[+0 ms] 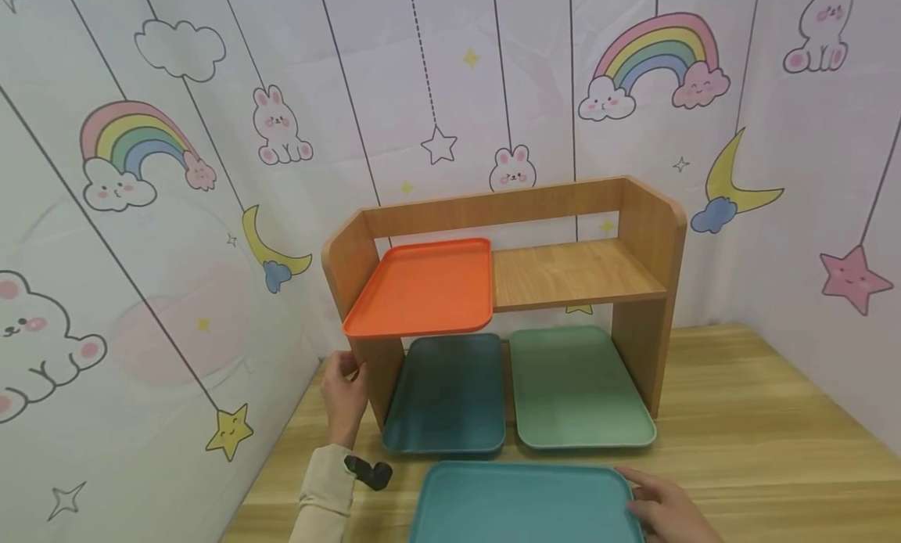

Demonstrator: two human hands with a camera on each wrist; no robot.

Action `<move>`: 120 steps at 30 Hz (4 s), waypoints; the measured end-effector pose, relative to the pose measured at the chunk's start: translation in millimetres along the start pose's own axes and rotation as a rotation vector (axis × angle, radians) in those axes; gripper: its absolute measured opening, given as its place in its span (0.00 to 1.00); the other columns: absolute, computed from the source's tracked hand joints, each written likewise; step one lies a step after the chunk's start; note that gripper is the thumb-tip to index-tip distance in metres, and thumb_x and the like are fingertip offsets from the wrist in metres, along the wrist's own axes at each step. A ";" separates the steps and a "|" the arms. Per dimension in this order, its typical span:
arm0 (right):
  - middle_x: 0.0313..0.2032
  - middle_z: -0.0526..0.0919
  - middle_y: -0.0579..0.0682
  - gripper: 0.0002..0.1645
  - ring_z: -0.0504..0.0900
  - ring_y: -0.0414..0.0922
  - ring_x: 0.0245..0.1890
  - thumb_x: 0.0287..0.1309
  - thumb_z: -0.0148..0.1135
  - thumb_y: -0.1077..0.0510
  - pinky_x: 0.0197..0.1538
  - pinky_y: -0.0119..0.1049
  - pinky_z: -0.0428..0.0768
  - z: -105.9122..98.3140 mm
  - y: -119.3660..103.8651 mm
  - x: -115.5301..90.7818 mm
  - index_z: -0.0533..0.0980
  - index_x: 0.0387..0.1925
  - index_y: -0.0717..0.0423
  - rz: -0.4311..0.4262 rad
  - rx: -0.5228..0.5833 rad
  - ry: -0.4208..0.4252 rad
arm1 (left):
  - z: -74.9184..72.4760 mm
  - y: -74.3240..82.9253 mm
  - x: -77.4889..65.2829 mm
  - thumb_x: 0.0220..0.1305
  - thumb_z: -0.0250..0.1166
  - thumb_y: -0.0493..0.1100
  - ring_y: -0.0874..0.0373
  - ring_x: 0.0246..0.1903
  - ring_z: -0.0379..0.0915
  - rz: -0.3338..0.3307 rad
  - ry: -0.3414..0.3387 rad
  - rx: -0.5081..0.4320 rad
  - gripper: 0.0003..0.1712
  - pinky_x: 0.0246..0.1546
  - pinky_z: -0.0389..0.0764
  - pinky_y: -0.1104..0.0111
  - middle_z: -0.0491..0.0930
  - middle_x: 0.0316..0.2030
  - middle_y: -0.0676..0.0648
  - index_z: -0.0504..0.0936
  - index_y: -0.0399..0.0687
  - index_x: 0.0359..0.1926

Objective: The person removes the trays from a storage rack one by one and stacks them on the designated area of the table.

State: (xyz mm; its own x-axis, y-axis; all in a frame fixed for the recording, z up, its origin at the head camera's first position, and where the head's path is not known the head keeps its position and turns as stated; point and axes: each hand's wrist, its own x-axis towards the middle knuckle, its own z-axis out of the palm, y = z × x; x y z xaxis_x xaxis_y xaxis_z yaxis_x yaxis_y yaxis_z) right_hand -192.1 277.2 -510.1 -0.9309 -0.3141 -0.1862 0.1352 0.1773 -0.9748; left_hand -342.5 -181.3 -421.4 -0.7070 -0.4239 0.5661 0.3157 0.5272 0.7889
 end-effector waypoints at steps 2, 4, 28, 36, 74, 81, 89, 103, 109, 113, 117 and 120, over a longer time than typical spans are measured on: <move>0.42 0.81 0.55 0.35 0.79 0.46 0.35 0.59 0.54 0.65 0.35 0.40 0.82 4.1 -3.2 2.8 0.56 0.66 0.72 -0.007 -0.127 0.044 | 0.1 -0.3 0.6 0.58 0.64 0.31 0.46 0.41 0.80 0.007 0.007 -0.001 0.08 0.42 0.84 0.56 0.79 0.39 0.39 0.76 0.39 0.40; 0.40 0.81 0.55 0.35 0.77 0.45 0.32 0.58 0.54 0.66 0.31 0.38 0.79 7.6 -5.9 5.0 0.56 0.65 0.74 -0.004 -0.228 0.073 | 0.3 -0.7 0.8 0.57 0.64 0.30 0.46 0.40 0.80 0.029 0.020 -0.002 0.08 0.41 0.84 0.56 0.80 0.38 0.38 0.76 0.39 0.39; 0.34 0.80 0.49 0.28 0.72 0.45 0.32 0.47 0.57 0.70 0.36 0.39 0.73 27.0 -17.2 20.0 0.74 0.54 0.68 0.124 -0.604 0.270 | -1.5 -4.3 1.0 0.55 0.65 0.28 0.45 0.36 0.80 0.121 0.034 -0.039 0.08 0.37 0.85 0.54 0.79 0.34 0.38 0.77 0.37 0.37; 0.27 0.74 0.49 0.26 0.70 0.45 0.29 0.48 0.57 0.70 0.33 0.38 0.71 28.2 -18.8 21.2 0.74 0.53 0.70 0.099 -0.655 0.255 | -1.6 -4.7 2.1 0.55 0.65 0.30 0.46 0.36 0.79 0.101 0.028 -0.016 0.08 0.38 0.84 0.55 0.79 0.34 0.39 0.77 0.38 0.36; 0.61 0.64 0.59 0.42 0.79 0.29 0.41 0.65 0.56 0.57 0.53 0.27 0.78 100.9 -199.4 48.5 0.46 0.72 0.55 -0.330 0.133 0.410 | 0.3 -1.5 -0.5 0.56 0.65 0.29 0.46 0.37 0.80 0.079 0.039 -0.004 0.08 0.39 0.84 0.55 0.79 0.35 0.38 0.76 0.37 0.37; 0.61 0.64 0.60 0.41 0.80 0.34 0.43 0.65 0.55 0.59 0.59 0.35 0.76 120.6 -210.0 70.7 0.46 0.72 0.53 -0.317 0.220 0.370 | 0.4 -3.3 0.0 0.57 0.65 0.30 0.47 0.36 0.80 0.091 0.044 0.008 0.07 0.38 0.84 0.55 0.79 0.35 0.39 0.76 0.37 0.37; 0.55 0.62 0.58 0.44 0.79 0.40 0.45 0.63 0.57 0.63 0.58 0.35 0.77 139.7 -230.6 88.0 0.44 0.72 0.53 -0.361 0.419 0.303 | 0.4 -4.3 -0.6 0.56 0.65 0.29 0.46 0.35 0.79 0.085 0.050 -0.004 0.08 0.38 0.84 0.54 0.79 0.34 0.39 0.76 0.37 0.36; 0.62 0.58 0.64 0.42 0.71 0.54 0.61 0.65 0.50 0.68 0.61 0.43 0.74 158.9 -242.2 105.1 0.39 0.71 0.51 -0.406 0.615 0.290 | 1.4 -6.3 -0.5 0.57 0.64 0.32 0.47 0.38 0.79 0.037 0.027 0.012 0.08 0.41 0.84 0.56 0.79 0.37 0.39 0.76 0.39 0.38; 0.64 0.59 0.62 0.41 0.72 0.52 0.61 0.66 0.49 0.68 0.59 0.40 0.76 162.5 -244.1 108.1 0.41 0.72 0.49 -0.398 0.684 0.316 | 2.0 -6.4 0.0 0.58 0.64 0.31 0.47 0.38 0.79 0.042 0.027 0.010 0.08 0.40 0.84 0.56 0.79 0.37 0.39 0.76 0.39 0.38; 0.64 0.59 0.62 0.42 0.72 0.52 0.60 0.66 0.49 0.69 0.58 0.40 0.77 163.6 -244.5 108.0 0.41 0.72 0.48 -0.389 0.722 0.328 | 2.4 -7.3 -0.1 0.58 0.64 0.31 0.47 0.38 0.79 0.044 0.030 0.018 0.07 0.41 0.84 0.56 0.79 0.37 0.39 0.76 0.39 0.38; 0.64 0.59 0.62 0.43 0.72 0.53 0.60 0.65 0.49 0.69 0.57 0.40 0.78 164.4 -244.4 105.8 0.41 0.73 0.49 -0.384 0.753 0.339 | 2.2 -7.4 -0.4 0.57 0.64 0.31 0.47 0.38 0.79 0.055 0.032 0.023 0.08 0.40 0.84 0.56 0.79 0.36 0.39 0.76 0.39 0.37; 0.63 0.60 0.61 0.42 0.73 0.53 0.58 0.65 0.49 0.69 0.56 0.40 0.79 164.0 -244.4 102.4 0.42 0.73 0.49 -0.386 0.770 0.342 | 1.5 -6.8 -0.1 0.56 0.64 0.30 0.47 0.37 0.79 0.074 0.042 0.025 0.07 0.39 0.84 0.57 0.78 0.36 0.39 0.76 0.38 0.37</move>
State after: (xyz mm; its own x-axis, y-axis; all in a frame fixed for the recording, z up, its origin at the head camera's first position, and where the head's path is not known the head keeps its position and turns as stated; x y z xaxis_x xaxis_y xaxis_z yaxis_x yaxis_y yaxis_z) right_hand -264.8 48.8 -311.0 -0.9912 0.0913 0.0954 -0.1310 -0.5896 -0.7970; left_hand -345.5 -183.7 -427.2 -0.6552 -0.4135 0.6322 0.3494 0.5761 0.7389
